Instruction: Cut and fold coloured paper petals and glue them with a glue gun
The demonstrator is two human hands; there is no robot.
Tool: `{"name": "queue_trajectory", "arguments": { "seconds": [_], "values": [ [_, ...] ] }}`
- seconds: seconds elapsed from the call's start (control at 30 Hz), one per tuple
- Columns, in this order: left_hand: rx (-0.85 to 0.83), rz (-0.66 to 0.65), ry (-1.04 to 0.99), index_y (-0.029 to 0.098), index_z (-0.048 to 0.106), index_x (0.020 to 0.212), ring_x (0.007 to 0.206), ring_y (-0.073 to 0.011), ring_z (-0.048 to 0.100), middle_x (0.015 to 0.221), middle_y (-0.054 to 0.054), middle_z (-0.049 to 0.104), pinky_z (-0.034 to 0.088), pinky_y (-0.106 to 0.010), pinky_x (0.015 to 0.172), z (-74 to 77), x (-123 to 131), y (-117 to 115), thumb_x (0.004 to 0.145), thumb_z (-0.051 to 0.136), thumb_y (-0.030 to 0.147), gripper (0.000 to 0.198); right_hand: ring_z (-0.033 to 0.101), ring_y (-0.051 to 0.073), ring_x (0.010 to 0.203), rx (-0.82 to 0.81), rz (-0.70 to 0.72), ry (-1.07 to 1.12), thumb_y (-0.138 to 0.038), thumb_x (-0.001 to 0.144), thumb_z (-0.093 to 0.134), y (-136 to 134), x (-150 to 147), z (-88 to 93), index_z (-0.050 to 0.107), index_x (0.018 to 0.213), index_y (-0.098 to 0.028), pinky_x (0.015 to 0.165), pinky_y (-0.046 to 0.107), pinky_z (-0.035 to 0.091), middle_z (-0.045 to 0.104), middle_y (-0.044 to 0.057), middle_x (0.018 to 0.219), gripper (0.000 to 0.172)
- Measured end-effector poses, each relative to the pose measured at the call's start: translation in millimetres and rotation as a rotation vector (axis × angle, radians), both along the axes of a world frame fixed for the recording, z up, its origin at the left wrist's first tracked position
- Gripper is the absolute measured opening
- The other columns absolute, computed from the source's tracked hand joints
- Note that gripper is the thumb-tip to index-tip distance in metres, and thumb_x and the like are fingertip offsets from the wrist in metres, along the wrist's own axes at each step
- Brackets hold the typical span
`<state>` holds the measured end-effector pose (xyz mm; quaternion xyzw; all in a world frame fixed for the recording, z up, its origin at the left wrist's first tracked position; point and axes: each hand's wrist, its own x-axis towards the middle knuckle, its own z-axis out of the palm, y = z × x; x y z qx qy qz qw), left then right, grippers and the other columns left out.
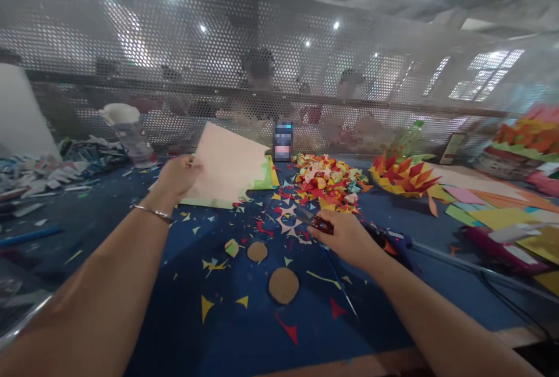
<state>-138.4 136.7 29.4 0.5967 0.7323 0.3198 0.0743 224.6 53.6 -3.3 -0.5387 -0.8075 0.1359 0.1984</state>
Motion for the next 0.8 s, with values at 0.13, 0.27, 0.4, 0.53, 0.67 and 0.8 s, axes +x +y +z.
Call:
{"name": "queue_trajectory", "arguments": {
  "seconds": [0.13,0.27,0.4,0.53,0.67,0.8],
  "values": [
    [-0.045,0.215,0.079,0.009,0.049,0.122,0.099,-0.0314,0.056,0.112,-0.016,0.061,0.043,-0.042,0.083,1.9,-26.1,-13.5,0.082,0.047,0.034,0.047,0.049,0.015,0.059,-0.009,-0.007,0.019,-0.039,0.084,0.056,-0.4,-0.4,0.9,0.050,0.071,-0.020,0.055,0.025,0.030,0.054,-0.001,0.063,0.024],
    [-0.071,0.319,0.150,0.002,0.031,0.136,0.119,-0.0464,0.042,0.133,-0.029,0.043,0.038,-0.057,0.088,-6.8,-21.3,-22.8,0.081,0.050,0.031,0.065,0.049,0.015,0.060,-0.012,0.000,0.041,-0.038,0.085,0.056,-1.5,-0.3,1.8,0.050,0.070,-0.020,0.055,0.025,0.030,0.054,-0.001,0.064,0.025],
    [0.161,0.102,0.425,0.003,0.029,0.140,0.128,-0.0437,0.032,0.138,-0.028,0.039,0.025,-0.057,0.102,-8.9,16.5,-13.2,0.085,0.046,0.033,0.066,0.048,0.015,0.058,0.006,0.001,0.027,-0.038,0.085,0.055,-2.6,-0.7,2.1,0.048,0.068,-0.020,0.054,0.025,0.029,0.053,-0.001,0.063,0.026],
    [0.101,-0.351,0.505,0.018,0.060,0.116,0.118,-0.0307,0.046,0.121,-0.012,0.060,0.033,-0.041,0.103,-8.2,75.6,9.3,0.084,0.049,0.035,0.037,0.047,0.014,0.057,0.005,-0.010,0.016,-0.039,0.084,0.057,-2.7,-1.7,2.3,0.044,0.066,-0.020,0.054,0.025,0.029,0.050,-0.002,0.061,0.028],
    [0.086,-0.524,0.532,0.021,0.065,0.110,0.116,-0.0277,0.048,0.118,-0.009,0.061,0.035,-0.037,0.102,-11.0,121.9,32.7,0.081,0.056,0.038,0.035,0.046,0.015,0.058,0.001,-0.015,0.020,-0.039,0.085,0.055,-2.6,-2.4,3.5,0.042,0.066,-0.021,0.054,0.025,0.028,0.050,-0.002,0.062,0.030],
    [0.037,-0.531,0.521,0.016,0.063,0.114,0.112,-0.0293,0.053,0.116,-0.013,0.061,0.040,-0.037,0.098,-19.6,140.7,54.5,0.080,0.057,0.045,0.045,0.047,0.014,0.058,0.009,-0.005,0.040,-0.038,0.085,0.055,-2.3,-2.1,3.1,0.042,0.066,-0.020,0.054,0.025,0.027,0.050,-0.002,0.062,0.029]
  ]
}}
